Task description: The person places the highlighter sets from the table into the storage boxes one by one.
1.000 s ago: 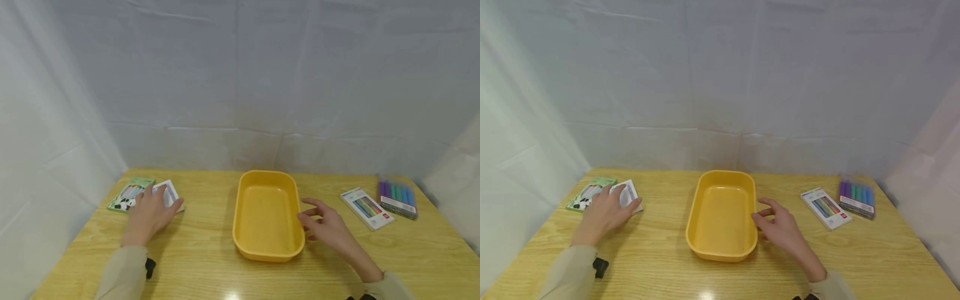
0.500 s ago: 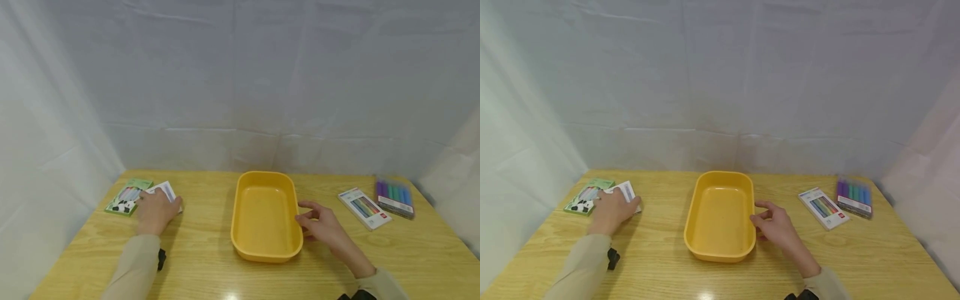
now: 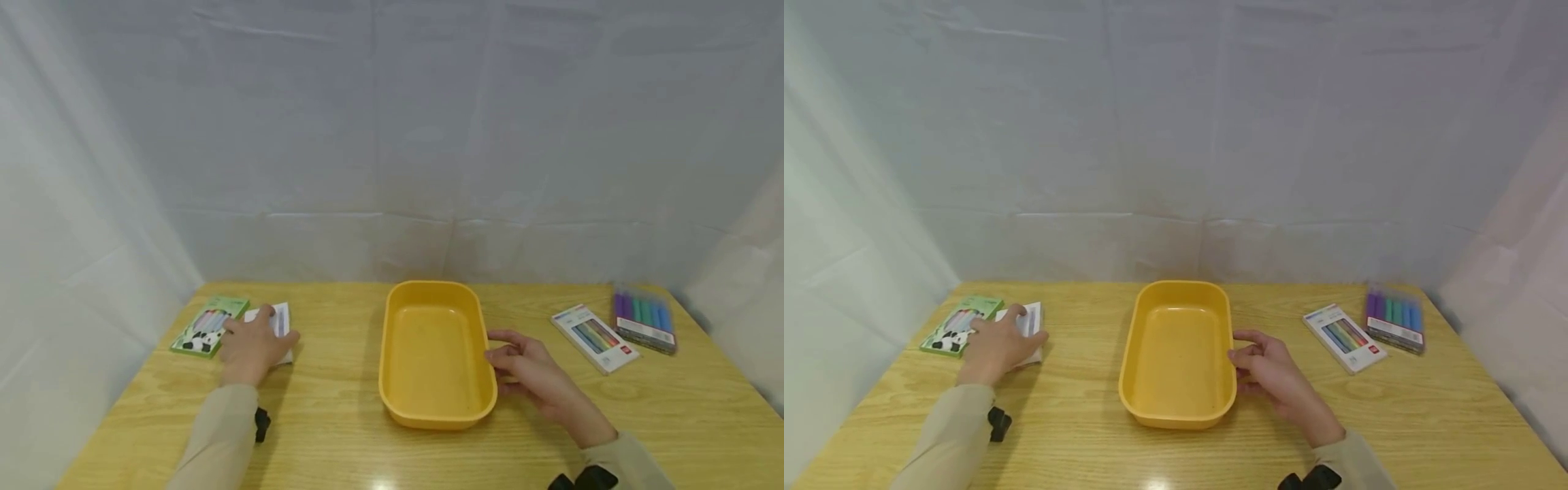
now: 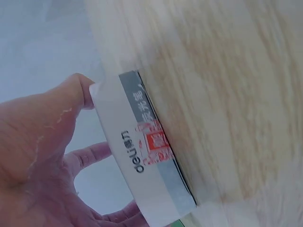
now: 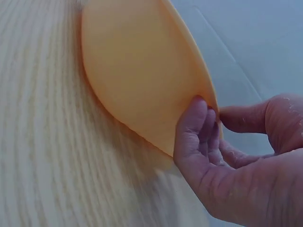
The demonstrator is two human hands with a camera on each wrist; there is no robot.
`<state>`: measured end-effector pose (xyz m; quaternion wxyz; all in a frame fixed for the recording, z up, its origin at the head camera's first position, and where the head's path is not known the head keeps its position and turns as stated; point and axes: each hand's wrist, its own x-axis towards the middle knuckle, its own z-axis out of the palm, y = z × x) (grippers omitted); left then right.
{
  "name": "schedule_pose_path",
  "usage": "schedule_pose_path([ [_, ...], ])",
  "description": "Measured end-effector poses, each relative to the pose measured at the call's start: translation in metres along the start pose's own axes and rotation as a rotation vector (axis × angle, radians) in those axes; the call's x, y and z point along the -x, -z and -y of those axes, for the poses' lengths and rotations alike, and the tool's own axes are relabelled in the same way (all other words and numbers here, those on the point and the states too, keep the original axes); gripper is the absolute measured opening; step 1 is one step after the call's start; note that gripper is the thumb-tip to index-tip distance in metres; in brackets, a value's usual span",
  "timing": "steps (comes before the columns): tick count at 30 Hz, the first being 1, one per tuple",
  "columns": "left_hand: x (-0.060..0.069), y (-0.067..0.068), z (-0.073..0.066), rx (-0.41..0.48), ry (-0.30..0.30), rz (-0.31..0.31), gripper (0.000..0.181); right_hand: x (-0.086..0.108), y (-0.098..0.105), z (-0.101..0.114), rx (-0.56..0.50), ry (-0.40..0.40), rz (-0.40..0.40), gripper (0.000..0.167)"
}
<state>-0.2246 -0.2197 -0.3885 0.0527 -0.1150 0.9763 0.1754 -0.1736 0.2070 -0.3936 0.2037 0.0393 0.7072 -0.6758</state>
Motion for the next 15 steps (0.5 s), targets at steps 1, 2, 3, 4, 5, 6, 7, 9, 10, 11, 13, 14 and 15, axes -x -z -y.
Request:
schedule_pose_path([
  [1,0.0,0.0,0.0,-0.003,0.003,0.002,0.08,0.0,0.002,0.0,-0.015,0.001,0.019,0.061],
  [2,0.0,0.0,0.0,-0.005,0.004,0.001,0.08,-0.001,0.003,-0.001,-0.03,0.0,0.04,0.063],
  [3,0.0,0.0,0.0,-0.008,0.003,0.0,0.08,-0.001,0.006,-0.001,-0.038,0.001,0.059,0.065],
  [4,0.0,0.0,-0.001,-0.009,0.001,-0.003,0.08,-0.001,0.008,0.0,-0.048,-0.003,0.079,0.067],
  [5,-0.001,0.0,-0.001,-0.01,0.0,-0.006,0.08,-0.002,0.01,0.001,-0.058,-0.007,0.095,0.069],
  [6,-0.001,-0.001,-0.001,-0.013,-0.003,-0.011,0.08,-0.002,0.012,0.001,-0.066,-0.011,0.11,0.071],
  [7,-0.001,-0.001,-0.001,-0.017,-0.005,-0.014,0.08,-0.003,0.013,0.002,-0.073,-0.015,0.12,0.072],
  [9,-0.002,-0.001,-0.002,-0.018,-0.01,-0.02,0.08,-0.004,0.015,0.003,-0.089,-0.028,0.129,0.072],
  [10,-0.002,-0.001,-0.002,-0.019,-0.01,-0.02,0.08,-0.005,0.015,0.003,-0.098,-0.03,0.134,0.073],
  [11,-0.002,-0.001,-0.002,-0.022,-0.011,-0.02,0.08,-0.005,0.015,0.003,-0.103,-0.03,0.137,0.073],
  [13,-0.001,-0.002,-0.002,-0.024,-0.012,-0.018,0.08,-0.007,0.016,0.002,-0.114,-0.026,0.146,0.073],
  [14,-0.001,-0.002,-0.001,-0.024,-0.014,-0.017,0.08,-0.007,0.016,0.002,-0.116,-0.021,0.148,0.073],
  [15,-0.001,-0.002,-0.001,-0.024,-0.017,-0.019,0.08,-0.008,0.016,0.002,-0.118,-0.013,0.154,0.073],
])
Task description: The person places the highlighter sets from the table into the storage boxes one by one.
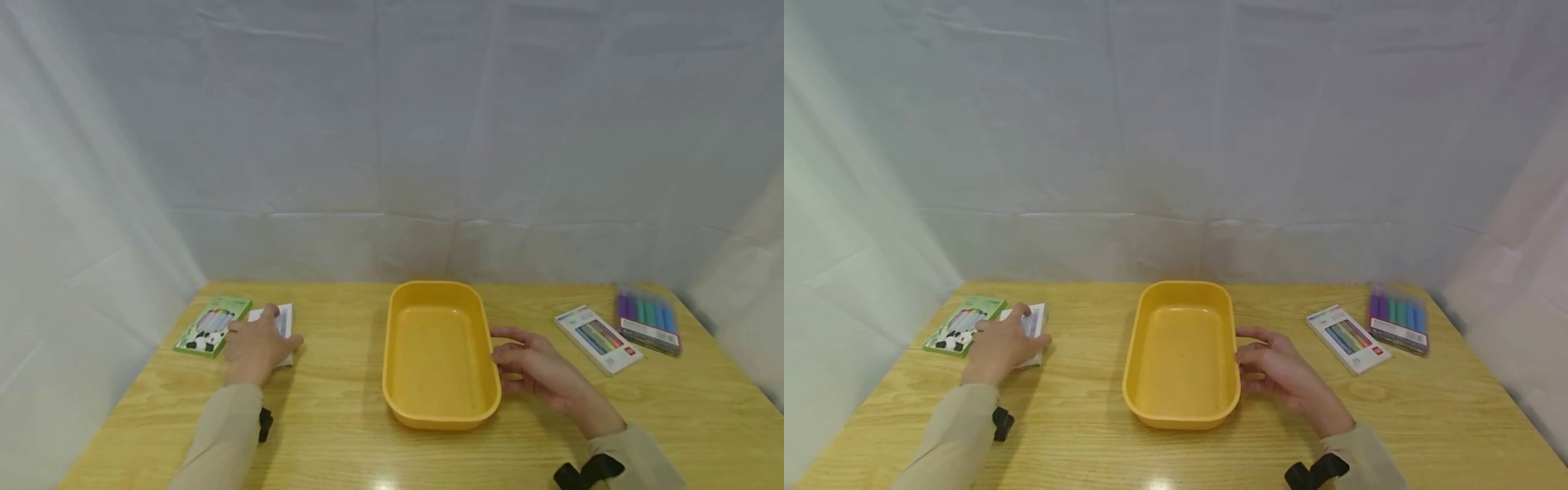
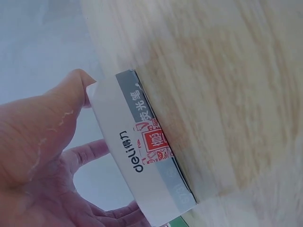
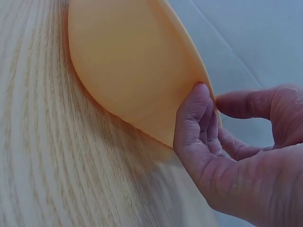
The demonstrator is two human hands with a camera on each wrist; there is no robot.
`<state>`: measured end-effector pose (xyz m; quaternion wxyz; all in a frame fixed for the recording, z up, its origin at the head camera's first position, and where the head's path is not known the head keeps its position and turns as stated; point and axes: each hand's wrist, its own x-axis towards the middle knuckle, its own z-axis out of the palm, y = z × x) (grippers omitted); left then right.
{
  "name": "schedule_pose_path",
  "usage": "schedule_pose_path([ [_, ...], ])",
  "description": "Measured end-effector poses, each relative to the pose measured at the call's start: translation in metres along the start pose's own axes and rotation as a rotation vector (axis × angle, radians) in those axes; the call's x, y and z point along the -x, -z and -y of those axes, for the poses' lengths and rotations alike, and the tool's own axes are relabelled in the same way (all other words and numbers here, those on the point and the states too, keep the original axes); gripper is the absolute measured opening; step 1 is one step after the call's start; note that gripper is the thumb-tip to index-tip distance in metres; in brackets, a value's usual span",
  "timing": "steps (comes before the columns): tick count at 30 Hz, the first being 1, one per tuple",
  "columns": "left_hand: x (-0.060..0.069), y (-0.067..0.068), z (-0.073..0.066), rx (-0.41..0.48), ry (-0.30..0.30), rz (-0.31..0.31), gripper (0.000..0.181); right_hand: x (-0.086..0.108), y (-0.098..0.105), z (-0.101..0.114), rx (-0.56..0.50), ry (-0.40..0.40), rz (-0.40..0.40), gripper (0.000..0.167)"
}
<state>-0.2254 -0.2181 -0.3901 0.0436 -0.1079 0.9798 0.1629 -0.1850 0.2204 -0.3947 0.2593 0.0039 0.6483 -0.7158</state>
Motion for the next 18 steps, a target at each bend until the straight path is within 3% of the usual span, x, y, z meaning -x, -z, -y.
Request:
schedule_pose_path([
  [10,0.0041,-0.0013,0.0015,0.012,-0.012,0.011,0.079,-0.0063,0.0026,-0.0022,0.002,0.024,0.009,0.07],
  [18,0.0045,-0.0036,-0.0002,0.003,-0.008,0.006,0.071,-0.0101,-0.0033,0.0005,0.004,0.021,-0.029,0.068],
])
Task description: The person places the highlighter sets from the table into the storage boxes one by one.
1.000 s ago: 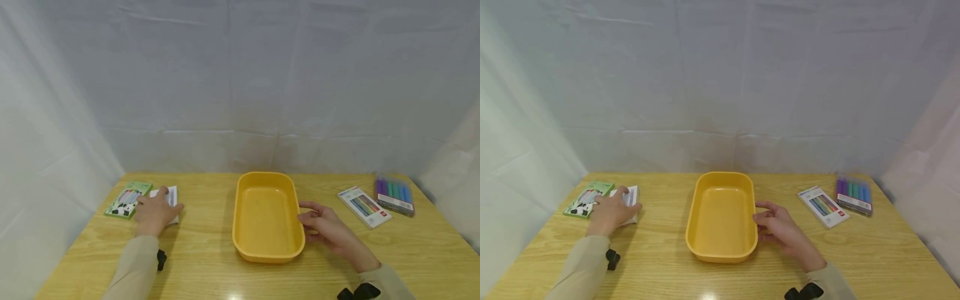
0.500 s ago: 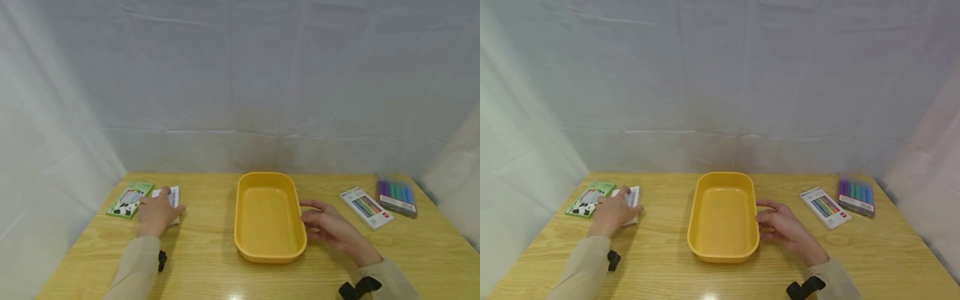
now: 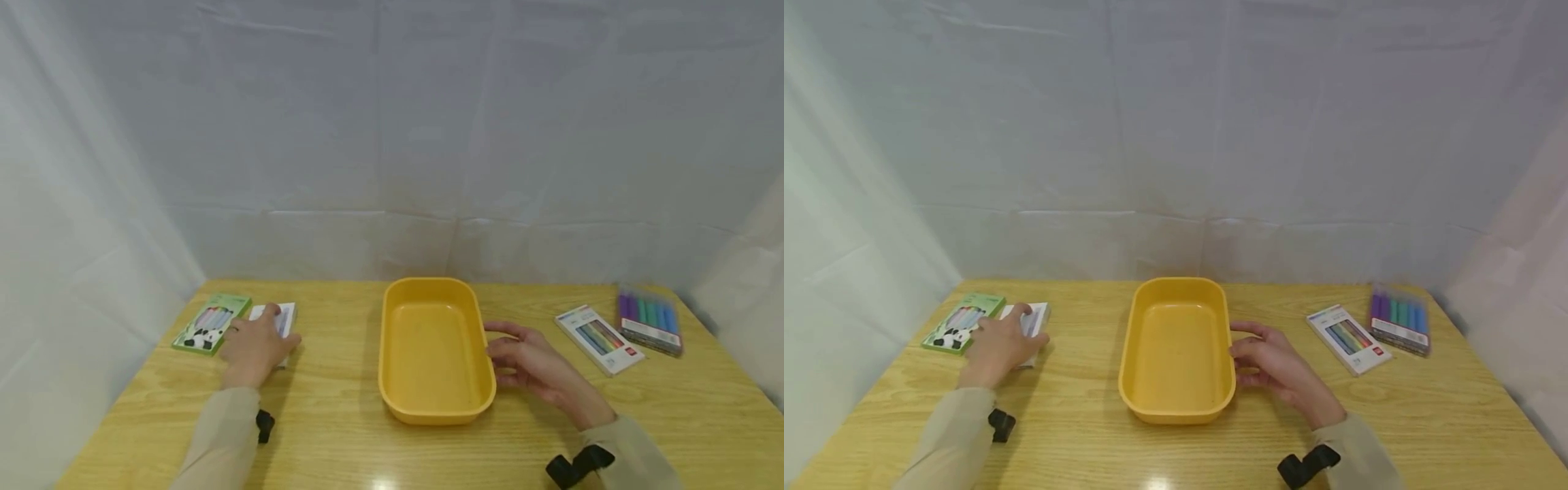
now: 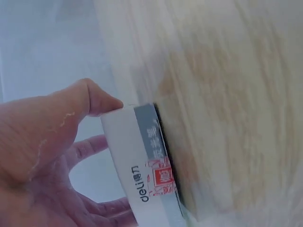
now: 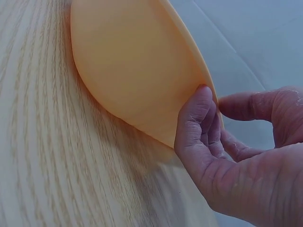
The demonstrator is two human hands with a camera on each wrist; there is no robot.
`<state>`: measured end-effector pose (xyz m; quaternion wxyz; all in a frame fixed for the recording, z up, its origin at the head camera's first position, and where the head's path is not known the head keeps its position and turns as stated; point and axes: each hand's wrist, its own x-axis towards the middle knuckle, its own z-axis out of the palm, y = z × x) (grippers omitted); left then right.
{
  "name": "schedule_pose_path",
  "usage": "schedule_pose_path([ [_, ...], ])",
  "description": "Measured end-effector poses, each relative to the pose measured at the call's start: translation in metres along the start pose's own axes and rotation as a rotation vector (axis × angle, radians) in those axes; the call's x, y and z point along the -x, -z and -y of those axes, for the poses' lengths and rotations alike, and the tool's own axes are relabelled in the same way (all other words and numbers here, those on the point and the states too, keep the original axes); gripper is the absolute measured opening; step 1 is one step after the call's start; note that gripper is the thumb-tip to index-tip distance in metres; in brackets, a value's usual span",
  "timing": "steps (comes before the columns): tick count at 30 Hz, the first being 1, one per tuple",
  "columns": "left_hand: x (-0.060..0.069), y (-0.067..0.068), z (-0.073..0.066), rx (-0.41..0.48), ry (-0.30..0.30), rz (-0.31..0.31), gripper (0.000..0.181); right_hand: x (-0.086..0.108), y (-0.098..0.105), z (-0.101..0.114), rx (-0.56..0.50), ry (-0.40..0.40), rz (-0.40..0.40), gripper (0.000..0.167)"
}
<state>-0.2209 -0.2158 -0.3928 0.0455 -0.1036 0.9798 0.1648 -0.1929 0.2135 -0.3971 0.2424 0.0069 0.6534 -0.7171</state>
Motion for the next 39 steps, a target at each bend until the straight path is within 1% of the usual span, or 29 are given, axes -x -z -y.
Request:
schedule_pose_path([
  [5,0.0,-0.003,-0.005,0.034,-0.026,-0.024,0.065,0.0,0.0,0.001,-0.007,-0.009,-0.004,0.068],
  [10,-0.001,-0.005,-0.009,0.057,-0.056,-0.058,0.064,0.0,0.002,0.002,-0.008,-0.006,0.002,0.068],
  [15,-0.002,-0.003,-0.009,0.071,-0.082,-0.127,0.062,0.0,0.002,0.003,-0.004,-0.006,-0.003,0.068],
  [19,-0.002,-0.001,-0.009,0.096,-0.118,-0.201,0.062,0.0,0.002,0.003,-0.013,-0.012,0.0,0.068],
  [22,-0.001,-0.001,-0.01,0.11,-0.145,-0.237,0.062,0.0,0.002,0.002,-0.018,-0.013,0.011,0.068],
  [27,0.002,-0.002,-0.011,0.15,-0.173,-0.248,0.061,0.0,0.002,0.002,-0.021,-0.013,0.024,0.069],
  [32,0.004,-0.001,-0.014,0.209,-0.223,-0.273,0.058,0.0,0.001,0.003,-0.027,-0.021,0.012,0.068],
  [39,0.008,0.003,-0.022,0.243,-0.232,-0.284,0.056,0.0,0.002,0.003,-0.025,-0.028,0.008,0.069],
])
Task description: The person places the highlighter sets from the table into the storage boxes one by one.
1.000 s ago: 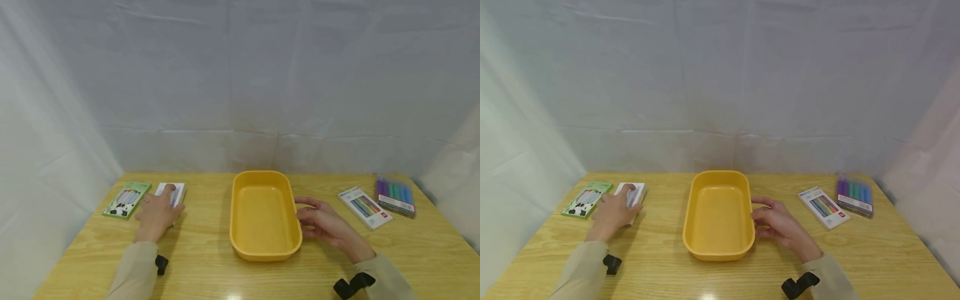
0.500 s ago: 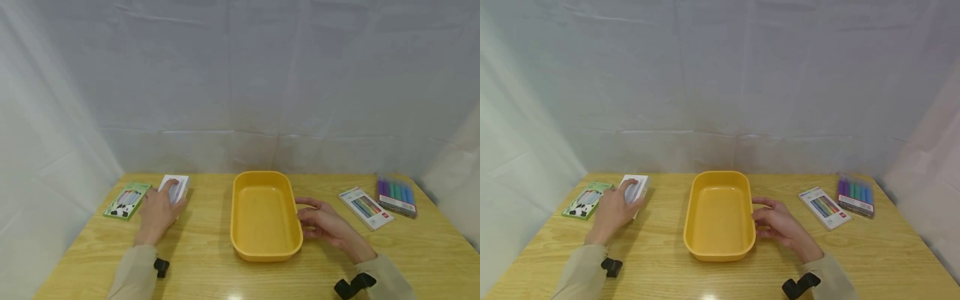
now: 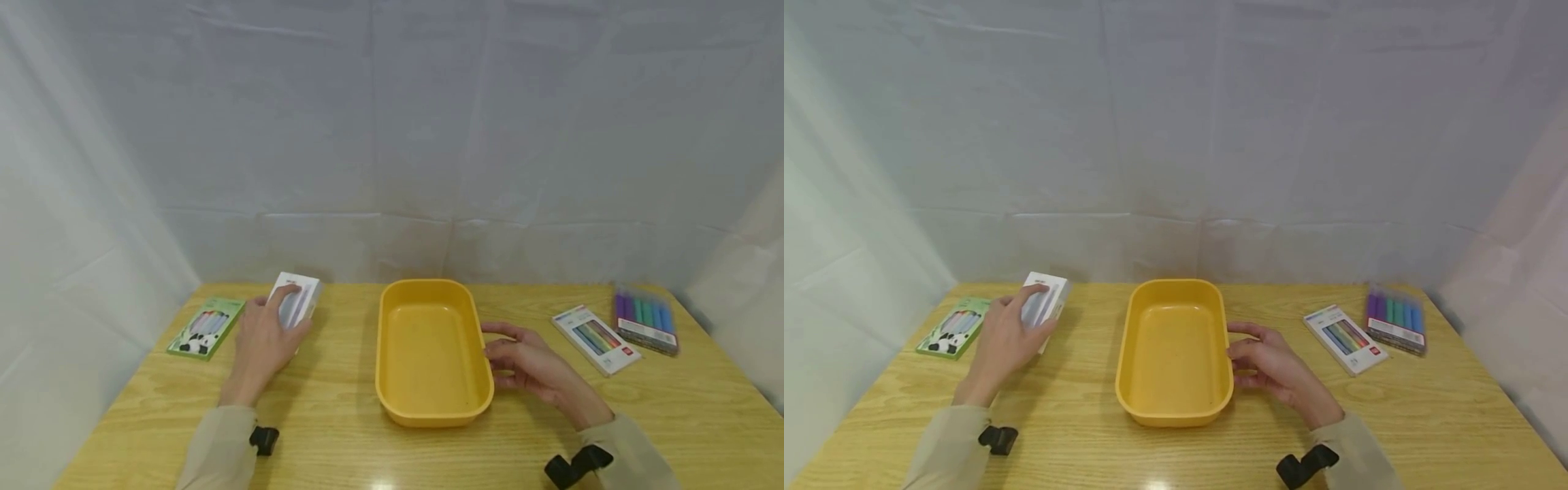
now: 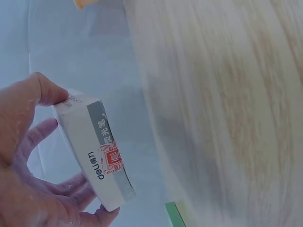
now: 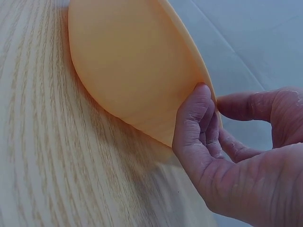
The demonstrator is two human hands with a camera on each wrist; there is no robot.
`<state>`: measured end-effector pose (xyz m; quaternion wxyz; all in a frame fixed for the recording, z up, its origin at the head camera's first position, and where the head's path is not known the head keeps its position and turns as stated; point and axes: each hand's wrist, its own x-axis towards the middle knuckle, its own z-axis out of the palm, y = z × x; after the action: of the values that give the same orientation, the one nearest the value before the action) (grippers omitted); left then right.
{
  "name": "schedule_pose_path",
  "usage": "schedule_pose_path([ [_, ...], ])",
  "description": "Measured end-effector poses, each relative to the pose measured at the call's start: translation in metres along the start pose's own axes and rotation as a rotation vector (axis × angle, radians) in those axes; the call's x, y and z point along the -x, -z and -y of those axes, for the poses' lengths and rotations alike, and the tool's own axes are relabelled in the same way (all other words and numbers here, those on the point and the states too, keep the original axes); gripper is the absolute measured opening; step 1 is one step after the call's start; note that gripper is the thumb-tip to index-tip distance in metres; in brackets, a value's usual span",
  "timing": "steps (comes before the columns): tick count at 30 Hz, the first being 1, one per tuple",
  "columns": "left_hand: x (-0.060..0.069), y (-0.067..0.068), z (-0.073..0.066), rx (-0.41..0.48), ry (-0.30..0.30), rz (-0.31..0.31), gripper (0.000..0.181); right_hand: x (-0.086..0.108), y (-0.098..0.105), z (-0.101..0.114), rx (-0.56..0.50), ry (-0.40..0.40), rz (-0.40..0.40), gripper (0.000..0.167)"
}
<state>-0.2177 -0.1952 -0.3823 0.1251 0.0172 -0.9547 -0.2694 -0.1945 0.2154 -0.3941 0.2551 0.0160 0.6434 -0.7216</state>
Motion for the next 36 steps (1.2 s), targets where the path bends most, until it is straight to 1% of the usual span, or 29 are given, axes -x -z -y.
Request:
schedule_pose_path([
  [4,0.002,0.002,-0.006,0.013,-0.025,-0.026,0.055,0.0,0.0,0.0,0.004,0.006,0.003,0.069],
  [7,0.004,0.002,-0.011,0.025,-0.057,-0.04,0.055,0.0,0.0,0.0,0.008,0.006,-0.001,0.068],
  [14,0.011,0.0,-0.027,0.064,-0.125,-0.058,0.055,0.0,-0.001,-0.001,0.015,-0.003,-0.021,0.067],
  [16,0.013,-0.001,-0.032,0.079,-0.152,-0.053,0.055,-0.001,0.0,-0.002,0.014,-0.005,-0.021,0.067],
  [19,0.016,-0.002,-0.041,0.11,-0.192,-0.039,0.055,-0.001,0.0,-0.002,0.009,0.001,-0.01,0.068],
  [22,0.019,-0.005,-0.052,0.135,-0.248,-0.025,0.055,-0.001,0.0,-0.002,0.005,0.006,-0.008,0.068],
  [26,0.024,-0.009,-0.065,0.155,-0.354,-0.007,0.056,-0.001,0.0,-0.001,0.009,-0.001,-0.022,0.068],
  [29,0.027,-0.01,-0.075,0.144,-0.427,0.041,0.058,-0.001,0.0,-0.001,0.012,-0.003,-0.027,0.068],
  [33,0.032,-0.01,-0.086,0.137,-0.477,0.108,0.059,-0.002,0.0,-0.001,0.009,0.0,-0.028,0.068],
  [36,0.035,-0.012,-0.094,0.146,-0.503,0.129,0.058,-0.001,0.0,-0.001,0.007,-0.001,-0.027,0.068],
])
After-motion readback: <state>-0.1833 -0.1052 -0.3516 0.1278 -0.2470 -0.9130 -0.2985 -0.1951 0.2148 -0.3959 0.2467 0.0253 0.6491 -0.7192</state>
